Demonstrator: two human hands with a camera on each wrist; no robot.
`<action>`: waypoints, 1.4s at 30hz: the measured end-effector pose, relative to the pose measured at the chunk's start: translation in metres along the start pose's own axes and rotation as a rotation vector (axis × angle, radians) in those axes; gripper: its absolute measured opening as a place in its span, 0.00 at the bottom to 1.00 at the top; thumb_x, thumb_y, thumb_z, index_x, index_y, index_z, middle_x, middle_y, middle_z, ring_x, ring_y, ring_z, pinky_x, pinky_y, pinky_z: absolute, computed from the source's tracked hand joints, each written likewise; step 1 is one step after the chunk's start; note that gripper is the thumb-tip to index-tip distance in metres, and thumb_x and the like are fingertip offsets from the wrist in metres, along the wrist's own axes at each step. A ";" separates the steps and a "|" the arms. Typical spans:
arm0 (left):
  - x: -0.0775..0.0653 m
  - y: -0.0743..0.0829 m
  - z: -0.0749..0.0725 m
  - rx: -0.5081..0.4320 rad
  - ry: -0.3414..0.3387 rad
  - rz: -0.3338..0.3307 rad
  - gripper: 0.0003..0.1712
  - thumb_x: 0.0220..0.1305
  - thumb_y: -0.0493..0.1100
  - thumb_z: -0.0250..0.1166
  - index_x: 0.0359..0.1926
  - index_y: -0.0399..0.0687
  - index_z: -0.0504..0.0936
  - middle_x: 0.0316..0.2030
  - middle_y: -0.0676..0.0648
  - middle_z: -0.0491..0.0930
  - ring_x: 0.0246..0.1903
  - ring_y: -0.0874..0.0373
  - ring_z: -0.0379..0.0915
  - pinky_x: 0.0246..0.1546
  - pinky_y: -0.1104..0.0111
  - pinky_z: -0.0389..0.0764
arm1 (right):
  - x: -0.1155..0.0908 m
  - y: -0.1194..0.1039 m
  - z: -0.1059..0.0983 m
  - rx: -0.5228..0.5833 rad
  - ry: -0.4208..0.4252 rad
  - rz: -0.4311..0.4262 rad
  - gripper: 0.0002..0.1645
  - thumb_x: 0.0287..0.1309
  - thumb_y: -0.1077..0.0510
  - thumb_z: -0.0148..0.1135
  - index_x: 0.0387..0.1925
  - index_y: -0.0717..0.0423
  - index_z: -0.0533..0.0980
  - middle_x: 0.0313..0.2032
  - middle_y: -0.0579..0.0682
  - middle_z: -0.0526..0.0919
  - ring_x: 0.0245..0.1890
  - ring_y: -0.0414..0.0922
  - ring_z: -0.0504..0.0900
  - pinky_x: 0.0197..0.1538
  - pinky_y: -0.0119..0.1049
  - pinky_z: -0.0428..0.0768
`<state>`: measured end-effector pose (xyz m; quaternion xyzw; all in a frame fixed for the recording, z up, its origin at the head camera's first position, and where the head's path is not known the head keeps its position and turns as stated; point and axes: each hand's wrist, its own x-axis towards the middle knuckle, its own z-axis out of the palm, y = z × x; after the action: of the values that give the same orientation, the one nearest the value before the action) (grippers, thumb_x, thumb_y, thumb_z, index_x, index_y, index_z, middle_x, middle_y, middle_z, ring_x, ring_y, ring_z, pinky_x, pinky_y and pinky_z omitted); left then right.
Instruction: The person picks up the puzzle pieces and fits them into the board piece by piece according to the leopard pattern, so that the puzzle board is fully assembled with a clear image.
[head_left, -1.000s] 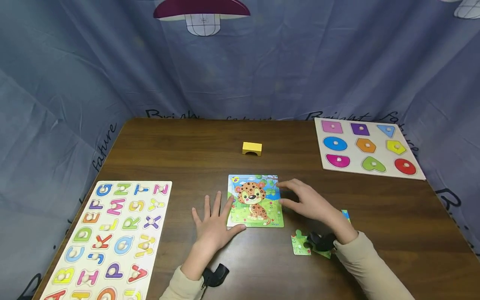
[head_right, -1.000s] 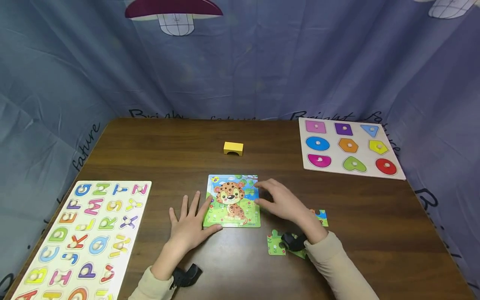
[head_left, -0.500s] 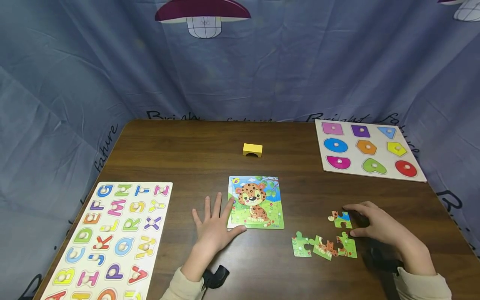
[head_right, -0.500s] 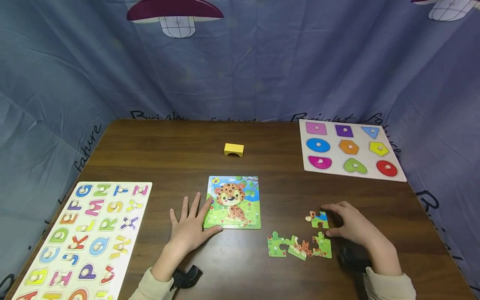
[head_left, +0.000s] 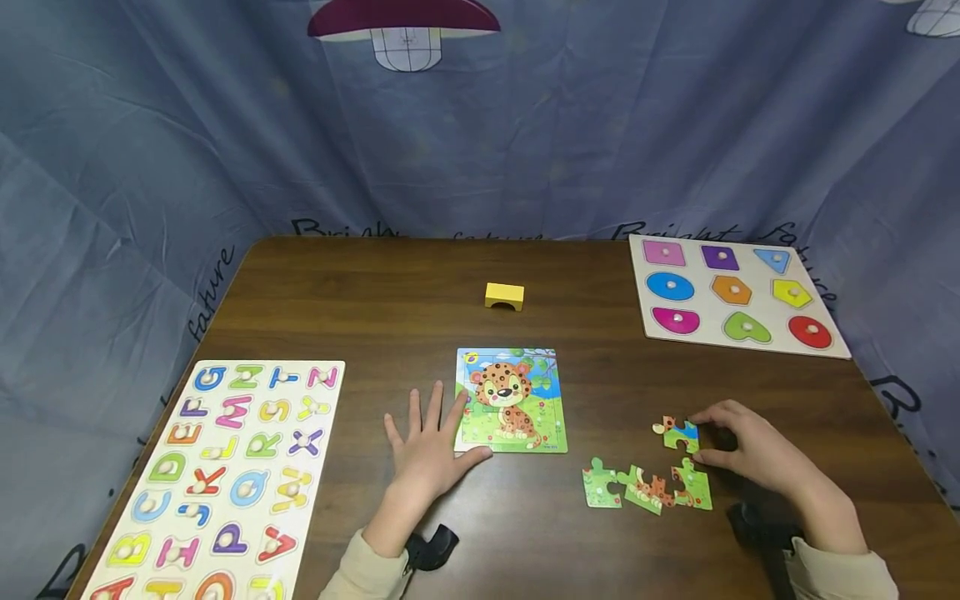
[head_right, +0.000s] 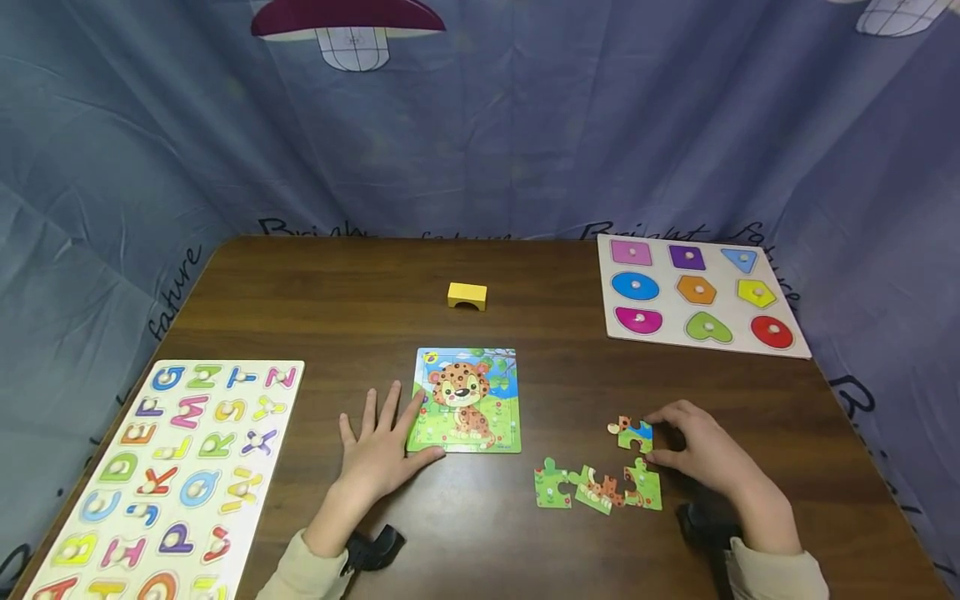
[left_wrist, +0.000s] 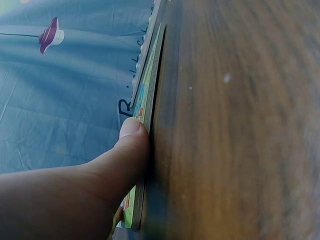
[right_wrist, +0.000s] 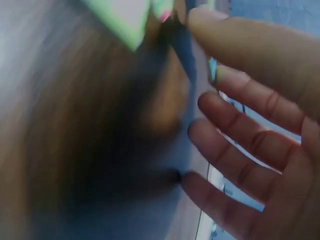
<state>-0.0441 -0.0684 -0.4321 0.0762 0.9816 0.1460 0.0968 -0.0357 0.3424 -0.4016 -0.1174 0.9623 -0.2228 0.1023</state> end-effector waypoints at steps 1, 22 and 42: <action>0.001 0.000 0.000 -0.001 0.005 0.001 0.49 0.48 0.75 0.52 0.69 0.64 0.53 0.69 0.44 0.43 0.66 0.39 0.31 0.54 0.35 0.34 | 0.003 -0.002 -0.001 0.011 -0.004 0.001 0.28 0.38 0.53 0.73 0.43 0.61 0.76 0.40 0.53 0.75 0.39 0.52 0.73 0.43 0.52 0.74; 0.002 -0.001 0.000 -0.010 -0.017 -0.009 0.49 0.48 0.74 0.54 0.69 0.63 0.53 0.69 0.44 0.44 0.66 0.39 0.31 0.54 0.35 0.33 | 0.111 -0.109 0.040 0.109 -0.174 -0.242 0.25 0.47 0.54 0.68 0.46 0.60 0.73 0.21 0.38 0.73 0.22 0.36 0.69 0.29 0.31 0.72; 0.002 -0.001 -0.001 -0.011 -0.020 -0.006 0.49 0.48 0.75 0.53 0.69 0.64 0.53 0.69 0.45 0.43 0.66 0.40 0.30 0.54 0.35 0.33 | 0.115 -0.121 0.050 0.027 -0.147 -0.212 0.25 0.45 0.54 0.70 0.45 0.62 0.75 0.19 0.41 0.70 0.19 0.36 0.66 0.25 0.31 0.67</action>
<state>-0.0465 -0.0690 -0.4323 0.0741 0.9800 0.1503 0.1074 -0.1112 0.1854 -0.4073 -0.2329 0.9314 -0.2361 0.1499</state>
